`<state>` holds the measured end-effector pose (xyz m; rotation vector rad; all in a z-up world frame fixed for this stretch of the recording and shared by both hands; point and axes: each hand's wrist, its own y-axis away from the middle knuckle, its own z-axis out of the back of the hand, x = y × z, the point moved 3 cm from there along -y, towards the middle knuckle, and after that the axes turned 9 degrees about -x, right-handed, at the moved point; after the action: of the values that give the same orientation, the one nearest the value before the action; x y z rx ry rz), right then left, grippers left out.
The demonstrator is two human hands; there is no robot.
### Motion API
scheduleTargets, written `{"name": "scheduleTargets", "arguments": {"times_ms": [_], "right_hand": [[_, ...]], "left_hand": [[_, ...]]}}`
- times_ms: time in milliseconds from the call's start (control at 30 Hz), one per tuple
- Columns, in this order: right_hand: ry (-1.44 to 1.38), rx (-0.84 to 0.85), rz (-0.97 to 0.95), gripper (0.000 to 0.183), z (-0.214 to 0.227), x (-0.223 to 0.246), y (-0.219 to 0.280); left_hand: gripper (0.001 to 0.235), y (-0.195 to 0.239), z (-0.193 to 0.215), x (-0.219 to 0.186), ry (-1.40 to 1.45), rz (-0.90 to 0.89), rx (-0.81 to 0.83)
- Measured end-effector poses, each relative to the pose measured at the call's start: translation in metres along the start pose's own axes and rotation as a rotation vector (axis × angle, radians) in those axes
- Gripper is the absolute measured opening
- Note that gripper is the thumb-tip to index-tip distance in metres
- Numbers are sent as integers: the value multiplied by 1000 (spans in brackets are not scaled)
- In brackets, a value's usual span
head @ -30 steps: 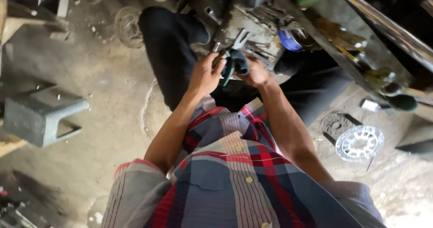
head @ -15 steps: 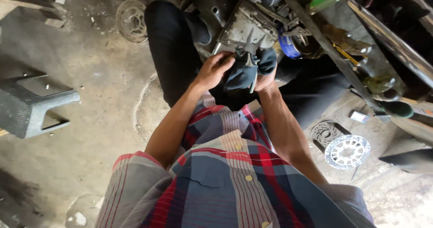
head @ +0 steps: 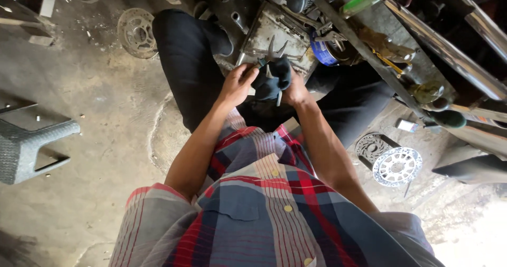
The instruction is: The person sits on the workshop floor and uses pliers to grip and pull at a small dark shoe-like item, steadying it with a cloth on their lap. They repeatedly reposition the item and the pliers while working on it.
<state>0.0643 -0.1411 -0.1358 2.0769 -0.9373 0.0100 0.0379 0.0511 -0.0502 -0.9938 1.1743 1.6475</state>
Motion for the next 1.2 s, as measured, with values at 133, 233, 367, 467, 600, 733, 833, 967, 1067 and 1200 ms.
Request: {"name": "scheduleTargets", "arguments": {"times_ms": [133, 233, 367, 467, 600, 733, 833, 967, 1067, 1200], "right_hand": [[312, 124, 263, 39, 13, -2, -6], [774, 24, 566, 40, -9, 11, 11], [1294, -263, 811, 35, -52, 22, 41], [1387, -380, 931, 29, -61, 21, 44], [1389, -453, 1044, 31, -66, 23, 51], [1721, -174, 1543, 25, -32, 12, 43], [1569, -289, 1491, 41, -29, 20, 50], [1661, -189, 1505, 26, -54, 33, 60], [1531, -387, 1212, 24, -63, 37, 57], [1562, -473, 1142, 19, -69, 35, 53]], "left_hand": [[32, -2, -2, 4, 1, 1, 31], [34, -2, -5, 10, -54, -86, -2], [42, 1, -10, 9, -220, -68, -44], [43, 1, -20, 15, -230, -13, -46], [42, 2, -28, 10, -242, -37, -61], [42, 1, -24, 2, -192, -24, -33], [38, 0, -23, 0, -138, 11, 13], [36, -1, -26, 3, 29, -12, 35], [38, -4, -26, 1, 18, -13, 31], [39, -3, -25, -6, -18, 40, 37]]}}
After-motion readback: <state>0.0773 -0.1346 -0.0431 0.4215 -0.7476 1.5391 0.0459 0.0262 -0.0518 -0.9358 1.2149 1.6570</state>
